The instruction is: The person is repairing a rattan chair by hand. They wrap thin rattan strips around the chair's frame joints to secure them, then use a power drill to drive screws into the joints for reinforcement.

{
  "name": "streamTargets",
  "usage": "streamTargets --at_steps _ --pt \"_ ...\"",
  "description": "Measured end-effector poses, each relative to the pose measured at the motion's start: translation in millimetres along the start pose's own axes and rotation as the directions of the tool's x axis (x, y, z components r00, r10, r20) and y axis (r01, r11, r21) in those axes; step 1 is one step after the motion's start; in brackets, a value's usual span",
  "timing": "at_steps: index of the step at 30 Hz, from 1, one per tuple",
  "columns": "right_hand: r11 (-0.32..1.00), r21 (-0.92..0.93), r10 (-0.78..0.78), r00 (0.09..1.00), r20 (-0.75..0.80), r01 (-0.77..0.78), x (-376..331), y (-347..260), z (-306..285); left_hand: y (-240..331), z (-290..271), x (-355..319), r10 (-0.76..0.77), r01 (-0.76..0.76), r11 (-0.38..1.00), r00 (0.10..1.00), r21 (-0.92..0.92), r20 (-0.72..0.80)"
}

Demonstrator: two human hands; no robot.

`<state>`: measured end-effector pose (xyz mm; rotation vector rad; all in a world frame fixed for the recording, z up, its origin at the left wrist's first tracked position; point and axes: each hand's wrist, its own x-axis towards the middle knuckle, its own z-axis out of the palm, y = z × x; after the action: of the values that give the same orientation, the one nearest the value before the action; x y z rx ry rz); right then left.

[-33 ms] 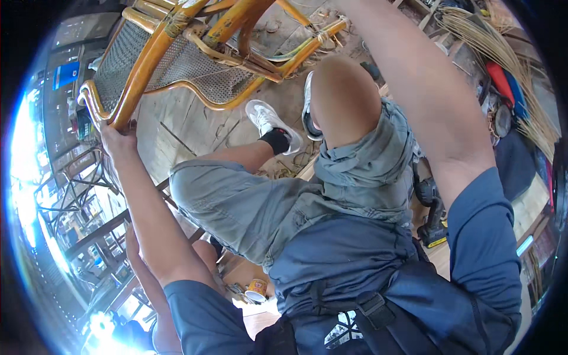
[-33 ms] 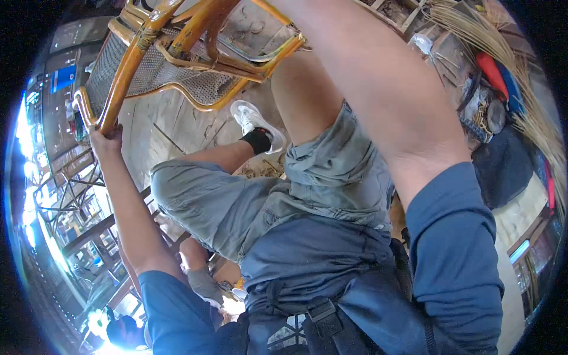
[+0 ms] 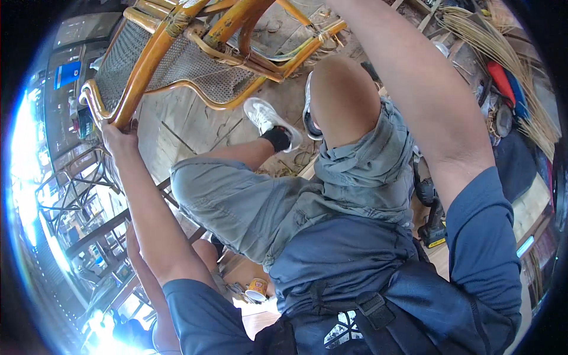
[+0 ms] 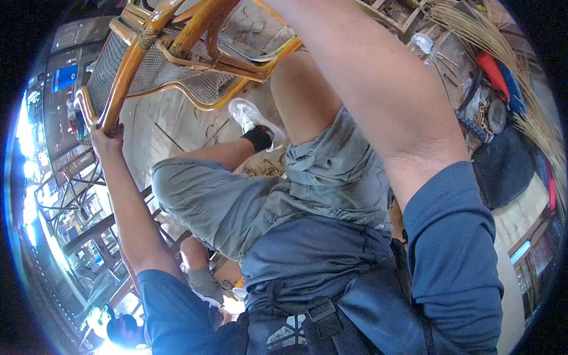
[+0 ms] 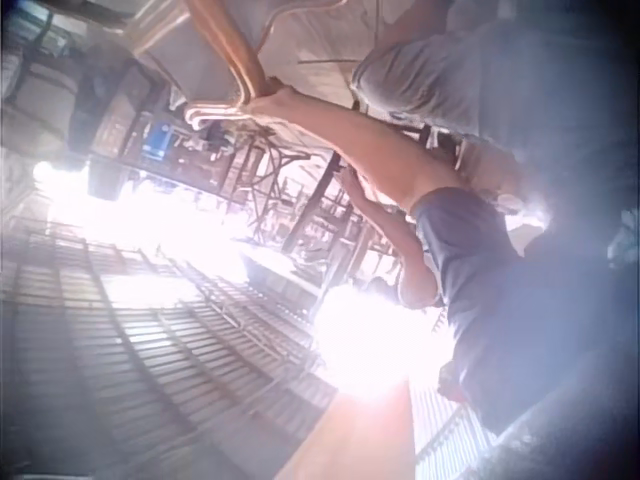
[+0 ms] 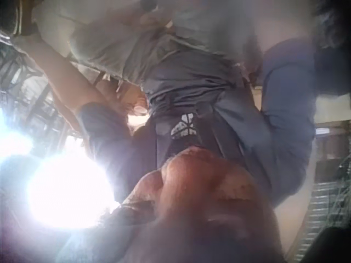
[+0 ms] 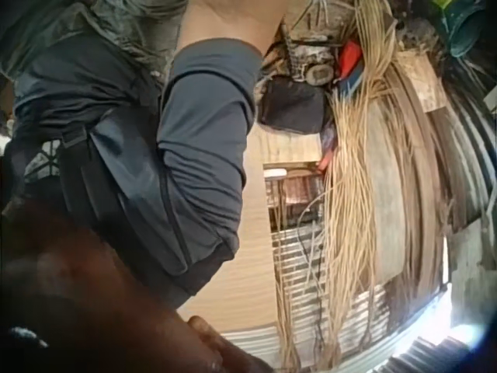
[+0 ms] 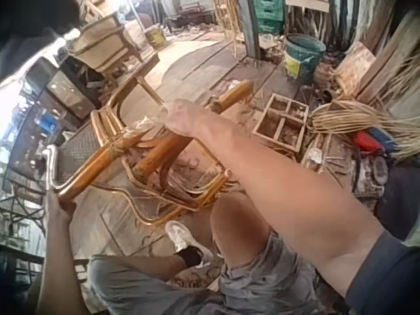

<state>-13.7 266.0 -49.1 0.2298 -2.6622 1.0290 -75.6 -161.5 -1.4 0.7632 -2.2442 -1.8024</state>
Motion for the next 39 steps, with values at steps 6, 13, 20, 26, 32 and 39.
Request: streamTargets --at_steps 6,13,20,26,32,39 --pt "0.887 -0.461 0.068 0.993 0.094 -0.017 3 -16 22 1 4 -10 -0.002 0.001 1.0 1.0 -0.015 -0.007" --pt "0.74 -0.651 -0.018 0.972 0.236 0.172 22 -18 55 -9 1 -5 0.063 -0.063 0.998 0.996 -0.011 -0.058" --pt "0.962 -0.188 0.157 0.967 -0.202 -0.196 -10 -27 37 -8 2 2 0.055 -0.058 0.998 0.997 -0.036 -0.062" --pt "0.89 -0.427 -0.184 0.983 -0.011 0.162 -62 -21 6 5 11 6 0.018 -0.006 0.905 1.0 -0.426 0.025" --pt "0.892 -0.402 -0.207 0.977 0.044 0.207 -30 -28 -16 17 14 9 0.11 -0.042 0.742 0.992 -0.669 0.06" --pt "0.849 -0.43 -0.342 0.94 -0.003 0.307 56 -52 -40 73 15 73 0.143 -0.017 0.723 0.982 -0.69 0.125"
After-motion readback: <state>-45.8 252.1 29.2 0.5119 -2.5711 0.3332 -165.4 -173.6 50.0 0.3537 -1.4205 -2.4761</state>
